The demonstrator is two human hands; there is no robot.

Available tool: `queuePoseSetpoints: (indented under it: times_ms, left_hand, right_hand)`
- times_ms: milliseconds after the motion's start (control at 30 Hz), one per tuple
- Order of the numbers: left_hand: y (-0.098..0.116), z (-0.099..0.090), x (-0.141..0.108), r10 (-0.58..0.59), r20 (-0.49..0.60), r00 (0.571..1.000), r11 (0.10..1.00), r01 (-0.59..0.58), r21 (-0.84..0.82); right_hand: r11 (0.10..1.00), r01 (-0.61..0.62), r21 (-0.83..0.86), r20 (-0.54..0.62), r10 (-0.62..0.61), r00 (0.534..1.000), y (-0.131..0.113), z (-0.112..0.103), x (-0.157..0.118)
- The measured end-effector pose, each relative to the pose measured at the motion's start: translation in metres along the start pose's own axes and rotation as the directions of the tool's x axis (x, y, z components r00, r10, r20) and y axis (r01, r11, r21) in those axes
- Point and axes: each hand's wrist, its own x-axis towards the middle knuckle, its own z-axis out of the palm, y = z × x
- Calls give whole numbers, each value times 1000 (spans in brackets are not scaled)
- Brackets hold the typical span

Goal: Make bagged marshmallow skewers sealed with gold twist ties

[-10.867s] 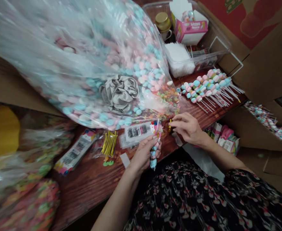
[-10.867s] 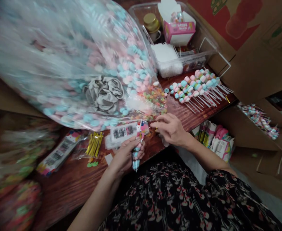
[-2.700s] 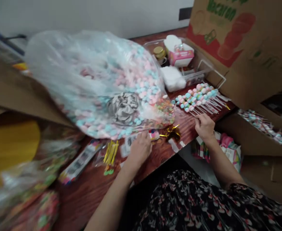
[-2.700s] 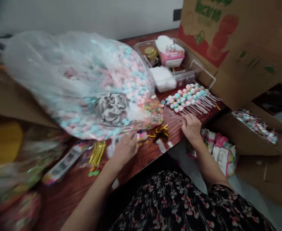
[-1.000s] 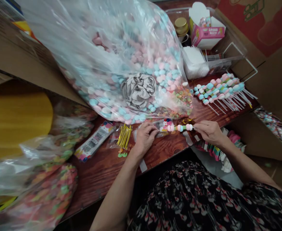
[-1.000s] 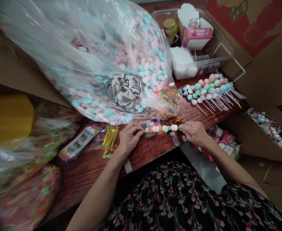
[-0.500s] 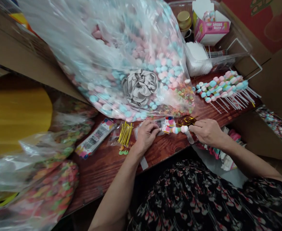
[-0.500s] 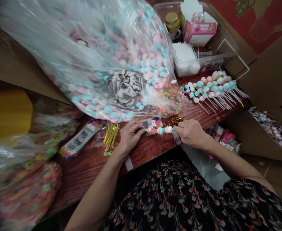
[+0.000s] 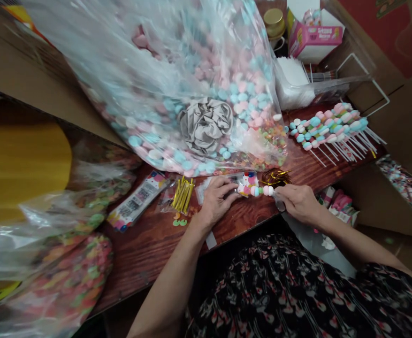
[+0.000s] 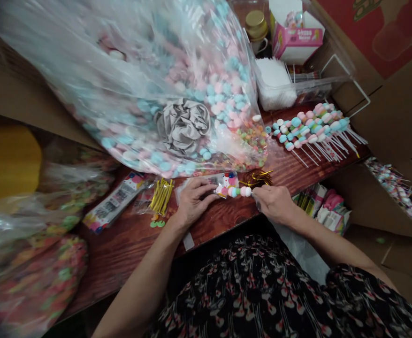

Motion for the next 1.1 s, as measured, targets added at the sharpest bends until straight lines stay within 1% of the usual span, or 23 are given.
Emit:
queuePoseSetpoints:
  times_ms: [67, 167, 233, 267, 367, 467, 533, 600, 667, 700, 733, 800, 900, 933, 1000, 1100]
  left_hand:
    - [-1, 1, 0, 16, -11, 1000, 1000, -16, -4]
    - [-2, 1, 1, 49, -28, 998, 999, -49, -12]
    - [-3, 1, 1, 56, -37, 998, 998, -56, -8]
    - [-2, 1, 1, 58, -42, 997, 998, -58, 0]
    - [-2, 2, 1, 72, -54, 996, 997, -70, 38]
    - [-1, 3, -1, 82, -48, 995, 993, -78, 89]
    - [0, 4, -2, 78, -38, 996, 991, -73, 108]
    - [0, 5, -3, 71, -28, 997, 992, -68, 105]
    - [0, 4, -3, 67, -11, 998, 993, -66, 96]
    - [1, 2, -2, 68, 4, 998, 993, -68, 97]
    - [2, 1, -1, 71, 26, 997, 992, -73, 106]
    - [5, -4, 3, 89, 101, 991, 983, -104, 152]
    - [9, -12, 14, 122, 247, 961, 946, -188, 263]
    - [11, -14, 18, 128, 277, 952, 932, -211, 295]
    - [12, -16, 24, 143, 290, 946, 915, -238, 326]
    - [13, -15, 29, 195, 306, 932, 917, -283, 279]
  right_hand:
    - [993, -42, 115, -52, 48, 997, -7, 13, -8]
    - [959, -64, 275, -144, 107, 984, -18, 29, -14]
    - [960, -62, 274, -176, 113, 978, -24, 35, -16]
    - [973, -60, 225, -170, 100, 980, -26, 36, -16]
    - [997, -69, -18, -77, 68, 995, -34, 29, -14]
    - [977, -87, -197, 32, 95, 995, -38, 13, -5]
    - [971, -48, -233, 104, 74, 992, -38, 0, 4]
    - [974, 21, -228, 169, 18, 985, -36, -10, 13]
    - [975, 63, -211, 197, -21, 980, -31, -17, 20]
    - [976, 71, -206, 193, -30, 981, -28, -18, 22]
    - [977, 73, -201, 174, -38, 984, -26, -19, 22]
    - [980, 73, -187, 99, -55, 994, -21, -16, 20]
    - [986, 70, -150, -50, -78, 996, -16, -6, 12]
    - [988, 73, -138, -93, -87, 992, -15, -3, 9]
    - [988, 88, -125, -167, -108, 980, -14, 2, 6]
    - [980, 143, -139, -252, -174, 952, -13, 3, 5]
